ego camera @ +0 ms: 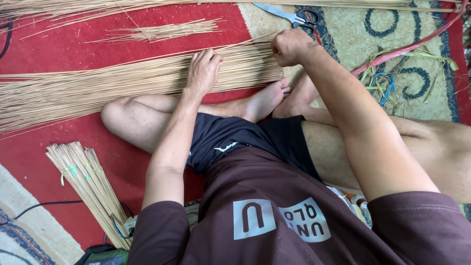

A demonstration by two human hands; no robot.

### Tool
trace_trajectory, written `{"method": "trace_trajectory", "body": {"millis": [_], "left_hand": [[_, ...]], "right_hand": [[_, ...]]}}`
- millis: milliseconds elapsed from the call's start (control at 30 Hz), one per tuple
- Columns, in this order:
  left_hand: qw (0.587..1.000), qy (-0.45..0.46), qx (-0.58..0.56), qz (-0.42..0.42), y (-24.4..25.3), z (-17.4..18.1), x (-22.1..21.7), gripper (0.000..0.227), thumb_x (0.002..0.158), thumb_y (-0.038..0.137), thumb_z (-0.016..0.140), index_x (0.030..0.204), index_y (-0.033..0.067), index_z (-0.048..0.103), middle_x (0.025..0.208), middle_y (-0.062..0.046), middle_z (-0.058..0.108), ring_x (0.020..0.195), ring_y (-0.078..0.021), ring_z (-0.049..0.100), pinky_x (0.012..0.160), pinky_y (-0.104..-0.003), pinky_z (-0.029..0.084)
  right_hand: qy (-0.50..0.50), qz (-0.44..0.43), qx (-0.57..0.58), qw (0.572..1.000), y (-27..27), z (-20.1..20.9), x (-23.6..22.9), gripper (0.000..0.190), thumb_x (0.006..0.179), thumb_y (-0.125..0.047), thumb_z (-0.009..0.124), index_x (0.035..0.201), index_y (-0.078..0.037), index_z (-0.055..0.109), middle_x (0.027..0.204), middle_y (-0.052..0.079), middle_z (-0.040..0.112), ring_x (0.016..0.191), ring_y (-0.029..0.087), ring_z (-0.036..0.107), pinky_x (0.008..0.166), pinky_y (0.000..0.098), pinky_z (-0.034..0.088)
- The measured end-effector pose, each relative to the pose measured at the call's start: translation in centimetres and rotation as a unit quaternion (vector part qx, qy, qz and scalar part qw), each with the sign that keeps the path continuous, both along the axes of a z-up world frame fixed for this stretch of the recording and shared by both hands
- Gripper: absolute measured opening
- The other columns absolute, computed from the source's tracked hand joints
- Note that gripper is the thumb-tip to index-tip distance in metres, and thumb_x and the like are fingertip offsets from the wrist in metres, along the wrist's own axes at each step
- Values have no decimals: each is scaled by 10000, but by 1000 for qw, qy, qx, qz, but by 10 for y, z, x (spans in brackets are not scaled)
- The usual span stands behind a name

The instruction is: Sorting, aligning, and trimming wooden sticks with scissors while sitting on the floor.

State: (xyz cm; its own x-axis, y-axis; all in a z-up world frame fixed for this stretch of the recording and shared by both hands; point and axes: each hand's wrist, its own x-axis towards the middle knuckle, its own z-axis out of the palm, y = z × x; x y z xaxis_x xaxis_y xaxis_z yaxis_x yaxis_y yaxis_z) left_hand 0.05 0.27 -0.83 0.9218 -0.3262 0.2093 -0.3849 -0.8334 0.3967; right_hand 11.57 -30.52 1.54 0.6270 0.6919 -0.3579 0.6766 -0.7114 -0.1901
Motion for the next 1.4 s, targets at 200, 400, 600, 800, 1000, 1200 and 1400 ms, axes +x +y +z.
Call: {"method": "trace_trajectory", "body": {"millis": [200,400,600,800,1000,1200,1400], "left_hand": [[999,13,-29,-4,-3,19,-7,65,930,50,723,942,80,666,913,-41,549,788,-213,646,754,-380,574],[1000,0,-18,22,-1,10,-16,94,894,42,712,963,99,682,946,-30,584,891,-228,619,841,-388,532],[1000,9,21,12,5,-9,-11,156,895,87,753,1043,103,710,979,-52,562,933,-223,554,867,-382,458],[999,12,19,28,4,-17,-11,125,908,70,730,1024,107,702,980,-40,560,932,-219,580,867,-384,479],[999,19,20,29,5,-17,-12,168,895,63,749,1055,102,714,973,-30,560,930,-205,586,893,-380,494],[1000,0,2,26,4,-13,-14,120,892,61,737,997,103,696,964,-35,556,925,-218,578,889,-386,492],[1000,6,-1,23,4,-11,-13,118,898,33,720,995,96,699,964,-34,565,924,-216,584,895,-386,500]], "right_hand": [[65,-39,-39,996,3,-2,-3,174,765,-140,693,874,-152,828,839,47,788,755,294,738,698,413,607],[44,-57,16,997,-1,-10,-5,132,774,-139,679,834,-141,797,802,61,766,718,323,716,654,439,587],[47,-48,17,998,7,-9,-8,137,794,-105,626,855,-128,746,827,56,759,739,311,716,653,427,583],[20,-29,-20,999,13,-1,-16,108,821,-144,614,877,-161,705,922,-4,771,814,285,718,668,426,568],[32,-8,-36,999,15,0,-13,143,779,-168,651,889,-154,741,982,1,771,870,275,717,717,421,585],[19,29,-24,999,14,-13,-14,134,787,-156,668,882,-103,746,992,55,770,860,299,728,782,421,599],[17,22,-3,1000,13,-22,-13,131,758,-138,659,840,-96,752,941,63,772,829,306,723,745,416,597]]}}
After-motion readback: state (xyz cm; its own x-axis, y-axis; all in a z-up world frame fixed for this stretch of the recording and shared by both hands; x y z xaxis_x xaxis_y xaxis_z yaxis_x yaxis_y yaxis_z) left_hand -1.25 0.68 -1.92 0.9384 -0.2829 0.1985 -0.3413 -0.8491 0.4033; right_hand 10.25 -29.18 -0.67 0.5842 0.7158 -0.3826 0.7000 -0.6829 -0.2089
